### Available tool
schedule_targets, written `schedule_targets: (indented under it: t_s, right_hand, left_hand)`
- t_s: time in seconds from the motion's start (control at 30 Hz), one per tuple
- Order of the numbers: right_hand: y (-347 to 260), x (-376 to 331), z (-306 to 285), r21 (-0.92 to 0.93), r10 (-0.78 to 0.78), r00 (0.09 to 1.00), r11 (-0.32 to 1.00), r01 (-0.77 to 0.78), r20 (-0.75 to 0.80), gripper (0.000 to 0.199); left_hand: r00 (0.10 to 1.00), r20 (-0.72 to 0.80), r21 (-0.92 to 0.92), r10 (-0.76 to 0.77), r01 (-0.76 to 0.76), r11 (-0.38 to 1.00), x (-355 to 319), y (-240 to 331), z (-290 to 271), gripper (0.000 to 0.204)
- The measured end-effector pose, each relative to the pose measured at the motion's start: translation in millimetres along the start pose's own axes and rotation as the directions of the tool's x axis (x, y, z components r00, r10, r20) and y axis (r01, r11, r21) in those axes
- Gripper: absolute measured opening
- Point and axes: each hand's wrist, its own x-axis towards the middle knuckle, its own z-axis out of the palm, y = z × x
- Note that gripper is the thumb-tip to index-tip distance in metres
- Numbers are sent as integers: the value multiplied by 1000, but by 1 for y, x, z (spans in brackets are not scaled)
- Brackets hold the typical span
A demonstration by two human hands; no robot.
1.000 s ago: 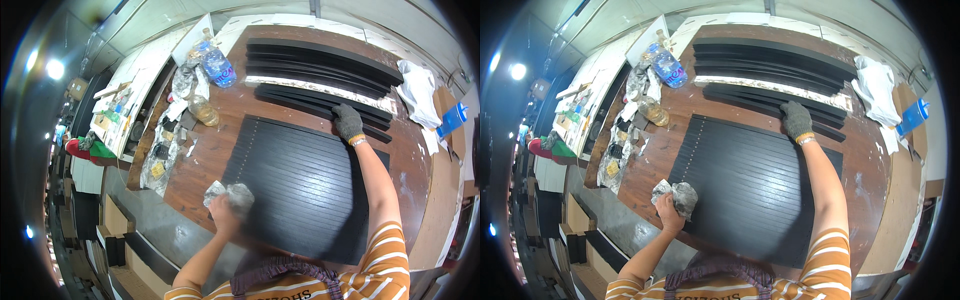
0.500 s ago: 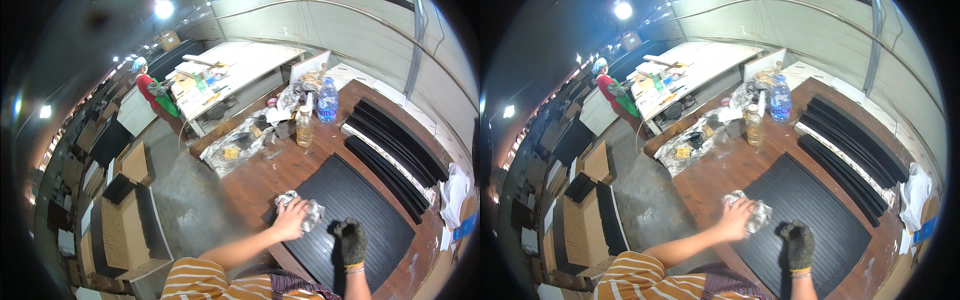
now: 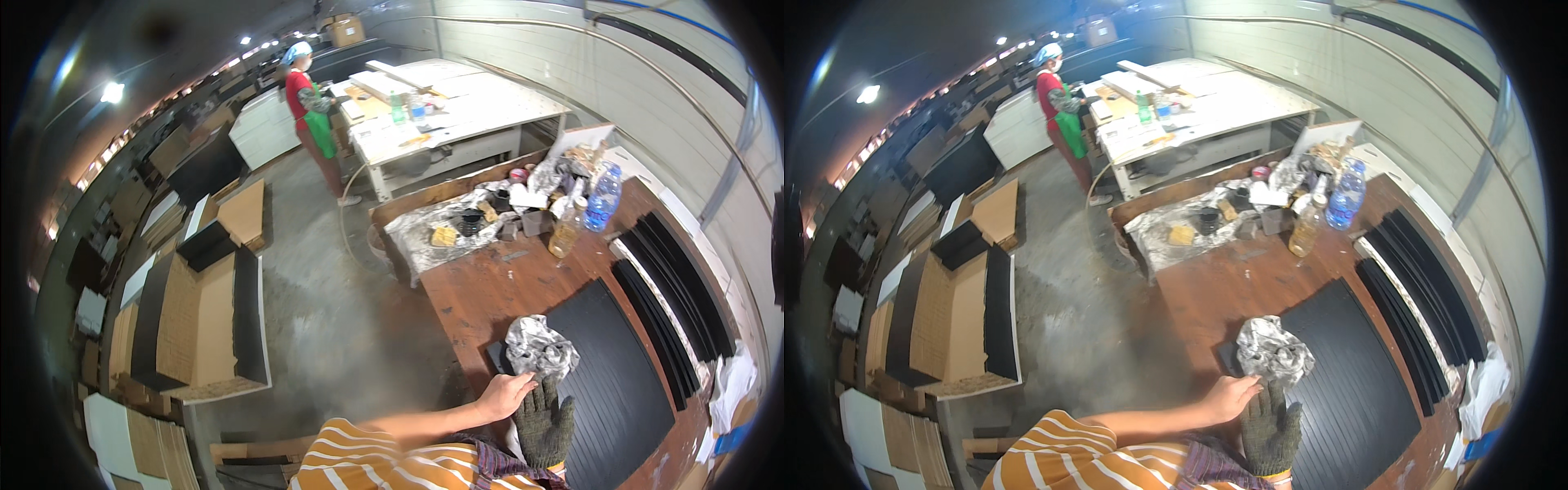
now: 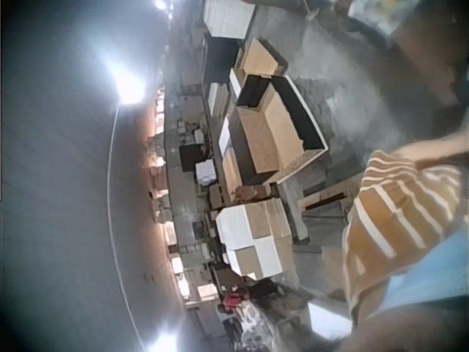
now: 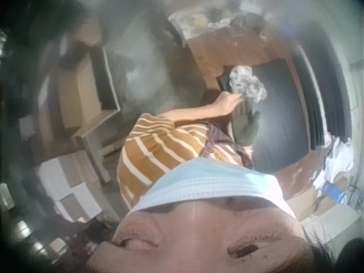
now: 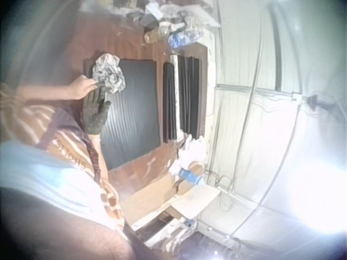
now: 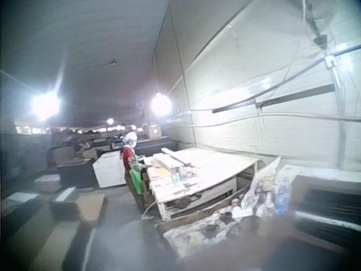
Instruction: The person wipes a large black plastic sheet and several long black plastic strips with a cloth. They also use a yellow sponge to rub the strips. The person handles the strips one at a time, wiping both sides and edges.
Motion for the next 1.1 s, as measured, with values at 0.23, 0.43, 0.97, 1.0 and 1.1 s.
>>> schedule_targets:
  t_s: [0.23,0.43,0.97,1.0,1.1]
  right_hand:
    - [9,-3,-3,-238,230,973,945,-223,4,56]
    - [-4,-29,-11,-425,413,894,787,-447,-175,55]
    - [72,2,235,-353,175,505,892,282,845,42]
    - [72,6,246,-429,288,459,871,239,841,44]
    - [87,15,258,-495,393,400,847,195,828,52]
  left_hand:
    - [989,-123,-138,-78,61,989,-13,-11,-50,18]
    - [939,-330,-51,-99,87,995,-24,-22,-97,15]
    - [735,-363,294,-573,674,678,-183,-124,-198,29]
    - [727,-336,267,-599,683,680,-189,-124,-191,31]
    - [696,-256,289,-670,717,635,-206,-127,-182,34]
